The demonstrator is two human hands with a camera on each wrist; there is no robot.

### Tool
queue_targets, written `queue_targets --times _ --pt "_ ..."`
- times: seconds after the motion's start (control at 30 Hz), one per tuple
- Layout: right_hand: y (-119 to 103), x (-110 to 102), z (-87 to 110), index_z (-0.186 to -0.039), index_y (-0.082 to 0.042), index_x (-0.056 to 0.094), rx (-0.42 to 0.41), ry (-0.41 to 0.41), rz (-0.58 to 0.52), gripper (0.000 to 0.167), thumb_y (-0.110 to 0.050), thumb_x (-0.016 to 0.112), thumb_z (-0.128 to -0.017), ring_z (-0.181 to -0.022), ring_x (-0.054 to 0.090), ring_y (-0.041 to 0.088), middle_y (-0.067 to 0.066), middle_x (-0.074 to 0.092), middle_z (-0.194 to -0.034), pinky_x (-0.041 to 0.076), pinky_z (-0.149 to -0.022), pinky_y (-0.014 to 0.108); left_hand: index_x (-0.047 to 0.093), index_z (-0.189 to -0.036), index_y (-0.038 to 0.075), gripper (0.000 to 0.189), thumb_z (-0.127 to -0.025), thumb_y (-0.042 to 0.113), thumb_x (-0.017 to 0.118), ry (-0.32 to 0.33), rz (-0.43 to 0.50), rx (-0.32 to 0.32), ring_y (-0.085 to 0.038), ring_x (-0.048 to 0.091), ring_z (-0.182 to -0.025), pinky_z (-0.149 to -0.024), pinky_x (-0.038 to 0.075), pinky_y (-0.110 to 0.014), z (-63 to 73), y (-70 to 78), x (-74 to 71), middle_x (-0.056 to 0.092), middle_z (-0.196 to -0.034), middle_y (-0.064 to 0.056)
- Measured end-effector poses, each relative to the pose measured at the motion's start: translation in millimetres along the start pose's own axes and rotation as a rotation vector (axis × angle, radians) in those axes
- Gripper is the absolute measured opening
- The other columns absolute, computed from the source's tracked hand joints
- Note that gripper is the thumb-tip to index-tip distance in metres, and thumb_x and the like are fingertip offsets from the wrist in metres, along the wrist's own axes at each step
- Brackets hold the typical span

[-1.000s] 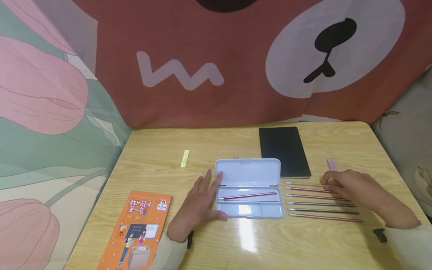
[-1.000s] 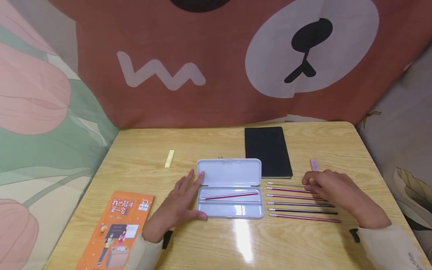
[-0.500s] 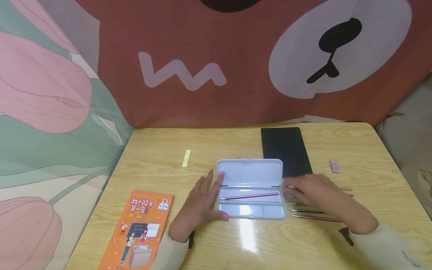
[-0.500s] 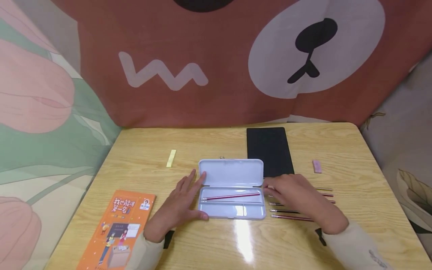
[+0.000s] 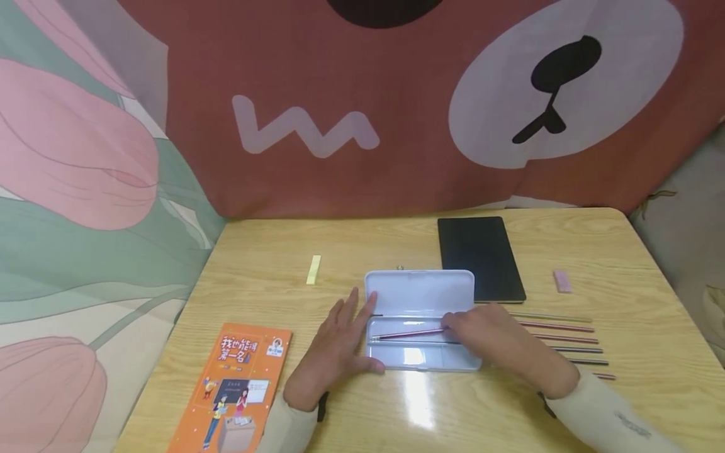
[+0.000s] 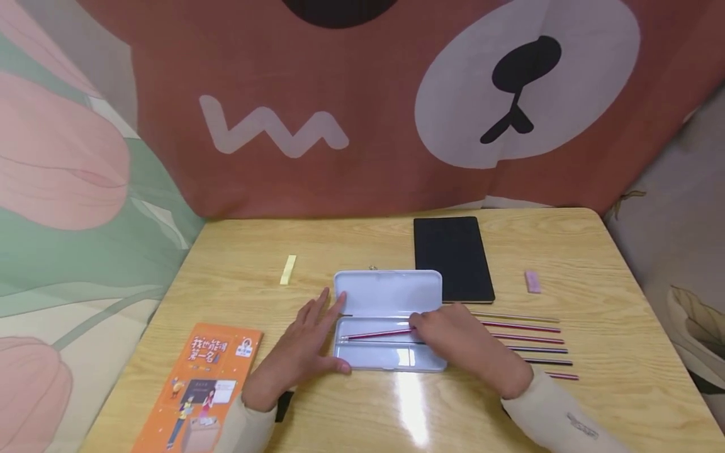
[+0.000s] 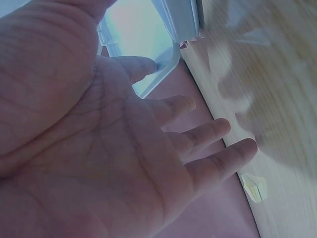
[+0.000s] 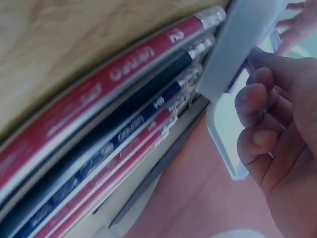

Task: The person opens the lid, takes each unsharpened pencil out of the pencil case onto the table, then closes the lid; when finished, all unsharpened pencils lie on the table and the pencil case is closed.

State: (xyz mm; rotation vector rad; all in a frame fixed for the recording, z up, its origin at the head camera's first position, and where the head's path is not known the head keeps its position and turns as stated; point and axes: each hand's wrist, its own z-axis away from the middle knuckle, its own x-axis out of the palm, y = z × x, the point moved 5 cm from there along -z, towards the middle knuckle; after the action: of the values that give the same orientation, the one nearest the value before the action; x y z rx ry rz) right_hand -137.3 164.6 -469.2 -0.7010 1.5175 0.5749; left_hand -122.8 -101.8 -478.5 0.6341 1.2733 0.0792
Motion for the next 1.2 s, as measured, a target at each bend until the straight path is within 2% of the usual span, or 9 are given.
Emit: queue_targets --times 0.13,0.23,0.33,0.43,0.6,0.73,0.87,1.07,1.2 --pt "6 -12 12.9 -0.116 -0.016 0.078 0.061 -0.010 0.006 0.036 -0.004 0.092 -0.085 -0.058 0.044 0.002 -0.007 0.076 -0.076 0.043 -0.052 0.022 0.018 -0.179 0.027 0.130 -0.077 0.052 0.096 0.000 0.002 -0.007 -0.059 0.025 -0.163 -0.125 0.035 -0.077 0.6 0.6 0.0 0.013 -0.185 -0.021" --pt "15 -22 32.6 -0.118 -0.018 0.079 0.104 0.011 0.017 0.030 -0.013 0.091 -0.091 -0.056 0.039 0.000 -0.012 0.069 -0.069 0.037 -0.050 0.020 0.019 -0.179 0.028 0.130 -0.077 0.052 0.096 0.001 0.001 -0.008 -0.059 0.025 -0.163 -0.124 0.035 -0.078 0.9 0.9 0.6 0.013 -0.184 -0.022" --pt "29 -29 60.4 -0.114 -0.022 0.079 0.155 0.046 0.019 0.021 -0.018 0.087 -0.095 -0.056 0.034 -0.002 -0.019 0.061 -0.065 0.031 -0.046 0.021 0.019 -0.179 0.028 0.131 -0.076 0.053 0.095 0.001 0.000 -0.002 -0.059 0.025 -0.163 -0.124 0.035 -0.078 1.1 0.5 1.5 0.013 -0.184 -0.022" --pt "44 -32 92.4 -0.109 -0.027 0.077 0.206 0.089 0.010 0.021 -0.018 0.088 -0.092 -0.057 0.039 -0.004 -0.022 0.067 -0.072 0.034 -0.046 0.024 0.019 -0.179 0.028 0.130 -0.077 0.054 0.095 0.001 0.003 -0.001 -0.059 0.025 -0.163 -0.125 0.035 -0.077 1.0 -0.6 1.7 0.013 -0.185 -0.022" --pt "61 -29 146.7 -0.102 -0.033 0.072 0.238 0.212 0.021 0.008 -0.031 0.080 -0.102 -0.054 0.036 -0.008 -0.030 0.061 -0.072 0.034 -0.044 0.027 0.019 -0.179 0.028 0.129 -0.078 0.052 0.095 -0.006 0.022 -0.009 -0.059 0.022 -0.164 -0.126 0.033 -0.077 1.2 -0.5 1.3 0.012 -0.185 -0.021" --pt "63 -19 178.3 -0.099 -0.039 0.069 0.289 0.185 -0.008 0.017 -0.031 0.084 -0.097 -0.058 0.033 -0.011 -0.037 0.052 -0.073 0.034 -0.047 0.027 0.019 -0.179 0.027 0.129 -0.078 0.051 0.095 -0.008 0.026 -0.006 -0.059 0.022 -0.164 -0.125 0.033 -0.078 1.7 0.5 1.1 0.011 -0.185 -0.021" --pt "60 -10 196.5 -0.099 -0.039 0.071 0.320 0.150 -0.026 0.019 -0.032 0.087 -0.093 -0.064 0.035 -0.013 -0.039 0.056 -0.077 0.040 -0.050 0.027 0.018 -0.179 0.027 0.129 -0.078 0.052 0.095 -0.009 0.029 -0.008 -0.059 0.021 -0.164 -0.126 0.032 -0.079 2.2 0.4 0.6 0.011 -0.185 -0.021" --pt "66 1 206.2 -0.101 -0.037 0.073 0.390 0.045 -0.029 0.020 -0.029 0.089 -0.091 -0.063 0.035 -0.011 -0.038 0.053 -0.073 0.045 -0.051 0.028 0.019 -0.179 0.028 0.129 -0.078 0.050 0.096 -0.011 0.039 -0.019 -0.058 0.022 -0.164 -0.126 0.032 -0.078 2.0 -0.4 -0.3 0.012 -0.185 -0.020" --pt "69 3 212.1 -0.099 -0.036 0.073 0.383 0.080 -0.027 0.020 -0.030 0.089 -0.090 -0.062 0.037 -0.012 -0.039 0.052 -0.072 0.044 -0.050 0.029 0.019 -0.179 0.028 0.129 -0.079 0.050 0.096 -0.022 0.048 -0.022 -0.059 0.021 -0.165 -0.126 0.031 -0.079 2.0 0.5 -0.2 0.011 -0.185 -0.020"
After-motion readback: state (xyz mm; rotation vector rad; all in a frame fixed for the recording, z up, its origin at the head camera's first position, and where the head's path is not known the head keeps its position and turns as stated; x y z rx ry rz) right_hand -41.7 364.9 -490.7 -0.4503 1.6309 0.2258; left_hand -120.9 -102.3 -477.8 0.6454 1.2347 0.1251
